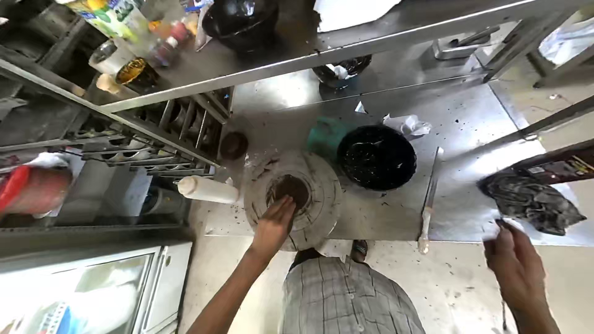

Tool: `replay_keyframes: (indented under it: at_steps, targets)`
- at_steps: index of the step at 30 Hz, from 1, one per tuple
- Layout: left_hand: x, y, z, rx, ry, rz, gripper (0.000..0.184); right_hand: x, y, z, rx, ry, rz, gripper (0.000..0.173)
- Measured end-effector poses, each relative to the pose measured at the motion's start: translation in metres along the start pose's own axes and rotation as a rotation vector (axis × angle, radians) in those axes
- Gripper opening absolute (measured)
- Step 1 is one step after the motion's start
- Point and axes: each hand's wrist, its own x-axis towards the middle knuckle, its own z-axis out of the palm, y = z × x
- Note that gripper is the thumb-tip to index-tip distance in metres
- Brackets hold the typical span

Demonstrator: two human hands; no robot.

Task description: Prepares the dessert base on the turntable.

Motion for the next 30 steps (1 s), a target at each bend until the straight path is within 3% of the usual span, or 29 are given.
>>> replay_keyframes:
  at_steps: [2,5,7,10,13,17,20,23,26,28,30]
  targets:
    - [0.001,0.014,-0.011,-0.025,-0.089,-0.091,0.037,0.048,-0.051,0.013,-0.138,-0.138,-0.134,0.045]
    - [0.021,0.034,-0.017,-0.010,-0.218,-0.192,0.073,0.101,-0.119,0.041,-0.507,-0.214,-0.341,0.036]
    - [0.025,0.038,-0.004,0.023,-0.246,-0.201,0.087,0.123,-0.156,0.059,-0.774,-0.277,-0.308,0.031]
    - [0.015,0.029,0.019,0.041,-0.250,-0.166,0.093,0.140,-0.189,0.091,-1.078,-0.378,-0.153,0.012]
    - [0.017,0.025,0.016,0.019,-0.298,-0.194,0.092,0.136,-0.197,0.129,-1.087,-0.476,-0.150,0.021]
    - [0.017,0.026,0.022,0.008,-0.281,-0.209,0.094,0.148,-0.173,0.163,-0.956,-0.522,-0.151,0.035]
    - [0.023,0.020,0.007,-0.219,-0.326,-0.259,0.088,0.152,-0.155,0.164,-0.752,-0.608,-0.090,0.042]
    - [0.024,-0.009,-0.051,-0.500,-0.081,-0.432,0.073,0.127,-0.155,0.143,-0.441,-0.678,0.003,0.045]
    - [-0.001,-0.063,-0.091,-0.571,0.421,-0.677,0.071,0.076,-0.152,0.114,-0.490,-0.536,-0.104,0.025]
    - [-0.018,-0.115,-0.073,-0.545,0.751,-0.722,0.090,0.042,-0.140,0.113,-0.657,-0.321,-0.213,0.031]
    - [-0.028,-0.163,-0.044,-0.428,0.900,-0.669,0.122,0.008,-0.118,0.123,-0.730,-0.170,-0.290,0.031]
